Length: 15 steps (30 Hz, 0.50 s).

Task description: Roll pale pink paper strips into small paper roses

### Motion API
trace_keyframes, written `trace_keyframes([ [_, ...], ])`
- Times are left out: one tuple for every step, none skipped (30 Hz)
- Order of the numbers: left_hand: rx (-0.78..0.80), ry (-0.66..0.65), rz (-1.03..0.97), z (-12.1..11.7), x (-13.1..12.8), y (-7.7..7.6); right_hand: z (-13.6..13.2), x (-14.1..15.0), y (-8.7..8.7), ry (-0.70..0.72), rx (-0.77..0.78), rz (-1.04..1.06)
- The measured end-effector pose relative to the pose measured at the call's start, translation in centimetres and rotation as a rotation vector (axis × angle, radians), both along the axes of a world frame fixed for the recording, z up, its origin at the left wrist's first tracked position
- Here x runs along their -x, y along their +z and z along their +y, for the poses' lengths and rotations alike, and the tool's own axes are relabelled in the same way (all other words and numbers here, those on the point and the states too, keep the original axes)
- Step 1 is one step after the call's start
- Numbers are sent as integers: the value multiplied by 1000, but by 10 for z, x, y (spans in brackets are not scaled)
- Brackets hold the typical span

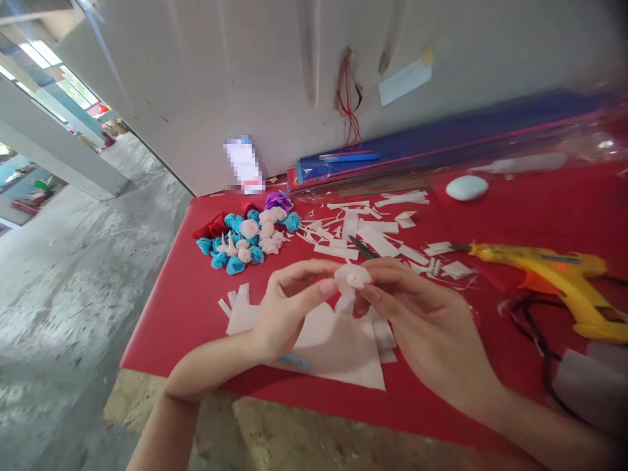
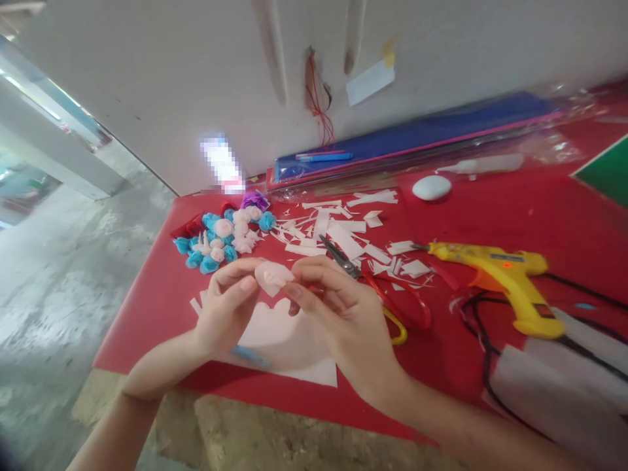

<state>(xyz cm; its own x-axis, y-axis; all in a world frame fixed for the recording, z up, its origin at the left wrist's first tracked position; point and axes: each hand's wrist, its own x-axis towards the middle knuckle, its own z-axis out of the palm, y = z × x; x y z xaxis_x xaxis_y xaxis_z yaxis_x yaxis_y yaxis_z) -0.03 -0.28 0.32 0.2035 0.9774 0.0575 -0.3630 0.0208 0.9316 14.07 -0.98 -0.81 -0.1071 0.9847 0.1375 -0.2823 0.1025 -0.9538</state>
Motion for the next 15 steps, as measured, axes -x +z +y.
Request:
trace_keyframes([
  [-3, 8, -6, 0, 0, 0, 1, -1, 1, 14, 13, 5],
  [-7, 14, -13, 0, 0, -1, 1, -2, 1, 30, 23, 10],
  [-13, 17, -20, 1, 0, -1, 1, -2, 2, 50, 33, 11],
  [-22, 17, -27, 1, 0, -2, 1, -3, 2, 68, 42, 15],
  [-31, 17, -33, 1, -1, -3, 0, -3, 3, 88, 49, 18],
  [-41, 18, -36, 1, -1, -4, 0, -3, 3, 104, 54, 24],
  [-54, 24, -39, 1, 0, -5, -1, -3, 3, 116, 59, 30],
  [-68, 33, -39, 2, 0, -6, -2, -3, 4, 122, 64, 34],
  [-81, 42, -37, 2, 0, -7, -2, -2, 4, 125, 69, 37],
  [-94, 52, -35, 2, 0, -8, -3, -2, 4, 123, 72, 38],
  [-110, 64, -30, 3, 1, -9, -4, -1, 4, 119, 73, 40],
  [-133, 77, -21, 3, 1, -10, -4, 0, 4, 113, 77, 43],
  [-160, 90, -7, 3, 1, -10, -5, 0, 4, 106, 79, 45],
  [-194, 99, 7, 3, 2, -11, -6, 1, 4, 98, 77, 45],
  [-229, 103, 21, 3, 2, -11, -6, 1, 5, 91, 73, 41],
])
